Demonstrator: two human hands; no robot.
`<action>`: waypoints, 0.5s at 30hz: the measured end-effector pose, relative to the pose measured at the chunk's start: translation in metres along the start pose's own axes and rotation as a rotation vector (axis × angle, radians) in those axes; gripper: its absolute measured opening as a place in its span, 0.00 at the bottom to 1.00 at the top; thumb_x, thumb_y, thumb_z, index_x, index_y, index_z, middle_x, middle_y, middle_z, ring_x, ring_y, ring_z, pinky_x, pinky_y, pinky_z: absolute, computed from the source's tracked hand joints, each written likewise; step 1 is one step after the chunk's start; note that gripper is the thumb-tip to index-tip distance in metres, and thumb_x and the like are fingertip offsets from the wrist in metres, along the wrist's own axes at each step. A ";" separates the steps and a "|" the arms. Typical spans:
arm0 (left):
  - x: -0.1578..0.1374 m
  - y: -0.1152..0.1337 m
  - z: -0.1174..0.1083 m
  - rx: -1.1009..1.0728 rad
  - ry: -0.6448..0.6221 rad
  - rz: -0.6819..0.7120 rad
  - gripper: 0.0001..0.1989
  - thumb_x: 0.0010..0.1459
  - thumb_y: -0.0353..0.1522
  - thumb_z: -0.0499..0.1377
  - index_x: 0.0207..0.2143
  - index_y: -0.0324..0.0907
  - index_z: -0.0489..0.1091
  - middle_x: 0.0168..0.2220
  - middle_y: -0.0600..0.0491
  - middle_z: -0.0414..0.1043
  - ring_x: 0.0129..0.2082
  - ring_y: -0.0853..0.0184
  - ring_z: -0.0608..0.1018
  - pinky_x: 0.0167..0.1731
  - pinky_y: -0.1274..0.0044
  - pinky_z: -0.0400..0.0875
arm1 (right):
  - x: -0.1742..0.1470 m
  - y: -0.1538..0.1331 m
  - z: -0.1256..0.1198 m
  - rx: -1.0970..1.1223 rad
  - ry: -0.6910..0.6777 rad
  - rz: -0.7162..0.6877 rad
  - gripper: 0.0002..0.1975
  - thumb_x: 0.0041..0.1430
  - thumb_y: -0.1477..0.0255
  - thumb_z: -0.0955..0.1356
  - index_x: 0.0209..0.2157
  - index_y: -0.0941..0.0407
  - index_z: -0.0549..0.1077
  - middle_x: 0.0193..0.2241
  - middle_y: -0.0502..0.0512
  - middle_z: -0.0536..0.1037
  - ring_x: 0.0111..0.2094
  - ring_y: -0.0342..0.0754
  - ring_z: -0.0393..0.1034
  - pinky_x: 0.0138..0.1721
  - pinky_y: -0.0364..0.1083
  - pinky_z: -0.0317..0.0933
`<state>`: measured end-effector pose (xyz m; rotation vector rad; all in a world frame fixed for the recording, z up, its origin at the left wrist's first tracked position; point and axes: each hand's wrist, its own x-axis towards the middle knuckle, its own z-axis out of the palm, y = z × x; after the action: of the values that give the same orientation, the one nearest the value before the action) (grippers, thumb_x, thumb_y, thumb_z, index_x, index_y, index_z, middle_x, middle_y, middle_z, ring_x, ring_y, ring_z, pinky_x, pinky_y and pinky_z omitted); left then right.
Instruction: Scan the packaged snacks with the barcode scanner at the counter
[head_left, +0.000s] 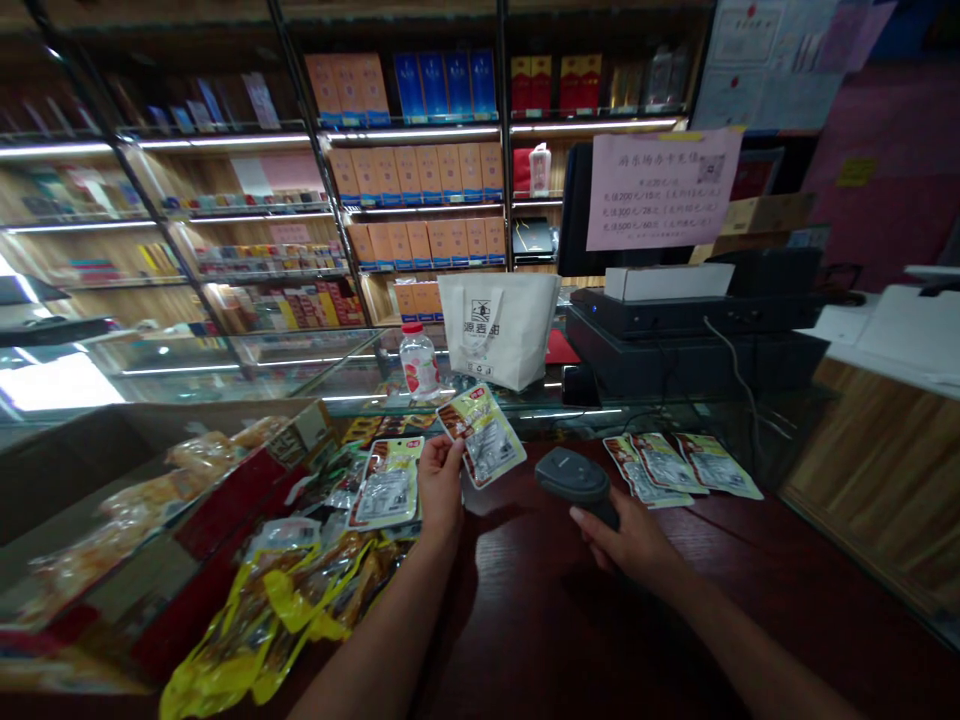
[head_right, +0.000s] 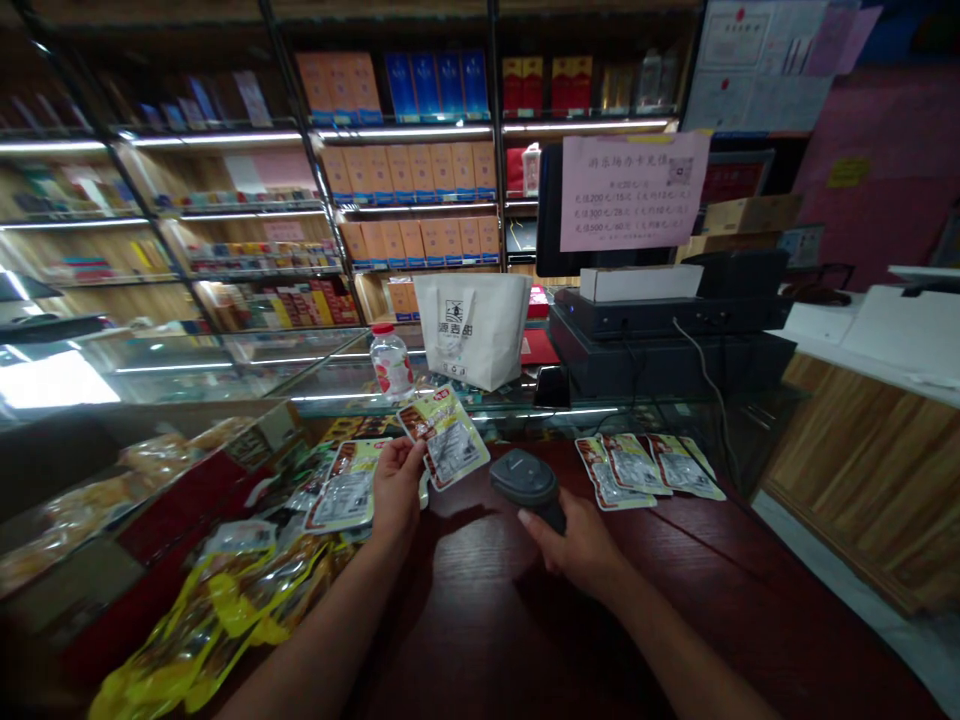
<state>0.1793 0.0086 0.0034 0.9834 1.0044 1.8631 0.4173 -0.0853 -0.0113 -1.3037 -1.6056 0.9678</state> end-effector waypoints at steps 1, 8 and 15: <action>0.003 0.008 -0.002 0.007 0.007 -0.002 0.21 0.41 0.41 0.68 0.31 0.41 0.64 0.29 0.55 0.73 0.27 0.71 0.74 0.30 0.79 0.68 | 0.001 0.000 -0.002 0.020 0.011 -0.002 0.19 0.60 0.53 0.66 0.33 0.56 0.65 0.13 0.45 0.68 0.14 0.43 0.63 0.19 0.42 0.57; 0.052 0.084 -0.057 0.428 0.066 -0.131 0.19 0.35 0.41 0.66 0.30 0.42 0.68 0.19 0.59 0.66 0.14 0.72 0.64 0.16 0.80 0.57 | 0.006 -0.003 -0.031 0.155 0.099 -0.078 0.23 0.61 0.50 0.65 0.28 0.56 0.67 0.13 0.48 0.69 0.14 0.43 0.63 0.19 0.42 0.59; 0.078 0.105 -0.114 0.819 0.117 -0.204 0.12 0.30 0.34 0.65 0.19 0.42 0.66 0.12 0.58 0.60 0.14 0.69 0.64 0.17 0.79 0.54 | 0.010 -0.005 -0.050 0.388 0.246 -0.057 0.22 0.57 0.50 0.69 0.27 0.56 0.69 0.15 0.49 0.70 0.14 0.42 0.62 0.16 0.42 0.58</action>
<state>0.0202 0.0064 0.0720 1.1627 1.9359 1.3436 0.4605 -0.0737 0.0126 -1.0558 -1.1907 0.9834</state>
